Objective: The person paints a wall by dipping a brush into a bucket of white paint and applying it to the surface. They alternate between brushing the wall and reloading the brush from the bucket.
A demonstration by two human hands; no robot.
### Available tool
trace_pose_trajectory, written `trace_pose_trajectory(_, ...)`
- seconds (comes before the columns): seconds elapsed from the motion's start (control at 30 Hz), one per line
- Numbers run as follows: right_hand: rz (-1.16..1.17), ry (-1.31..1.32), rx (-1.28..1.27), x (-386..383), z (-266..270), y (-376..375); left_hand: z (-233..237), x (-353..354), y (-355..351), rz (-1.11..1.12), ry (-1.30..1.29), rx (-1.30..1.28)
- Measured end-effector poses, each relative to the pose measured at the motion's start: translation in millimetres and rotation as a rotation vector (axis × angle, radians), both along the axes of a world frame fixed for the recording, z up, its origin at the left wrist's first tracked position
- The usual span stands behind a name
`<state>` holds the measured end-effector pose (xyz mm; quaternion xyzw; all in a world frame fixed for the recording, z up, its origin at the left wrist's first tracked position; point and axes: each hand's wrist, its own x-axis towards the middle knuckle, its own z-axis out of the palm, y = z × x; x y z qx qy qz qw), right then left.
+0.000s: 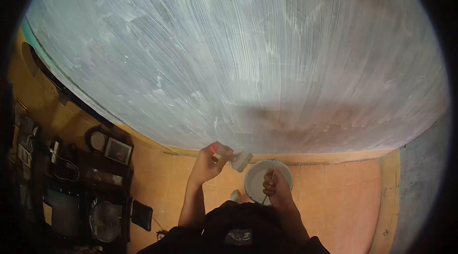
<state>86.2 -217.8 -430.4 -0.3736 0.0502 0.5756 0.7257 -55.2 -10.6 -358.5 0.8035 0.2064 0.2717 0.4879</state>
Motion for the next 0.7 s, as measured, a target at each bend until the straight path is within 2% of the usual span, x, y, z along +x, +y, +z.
trace_pose_trajectory(0.03,0.016,0.006,0.028,-0.7,7.3,1.3,-15.1,-1.7,-5.4,0.050,0.007,-0.135)
trace_pose_trajectory(0.1,0.045,0.017,0.037,-2.8,17.1,1.1,-36.3,-9.8,-16.3,0.079,-0.050,-0.161)
trace_pose_trajectory(0.17,0.095,-0.006,0.057,-4.2,22.7,5.8,-48.4,-17.9,-24.3,0.247,-0.246,-0.460)
trace_pose_trajectory(0.2,0.104,0.000,0.054,-5.3,25.4,8.1,-48.8,-20.8,-27.1,0.246,-0.284,-0.487)
trace_pose_trajectory(0.47,0.164,-0.146,0.005,-6.5,33.3,17.2,-50.7,-15.7,-40.6,0.230,-0.080,-0.352)
trace_pose_trajectory(0.7,0.221,-0.078,0.065,4.5,49.4,20.1,-34.0,7.7,-44.4,0.138,-0.053,-0.084)
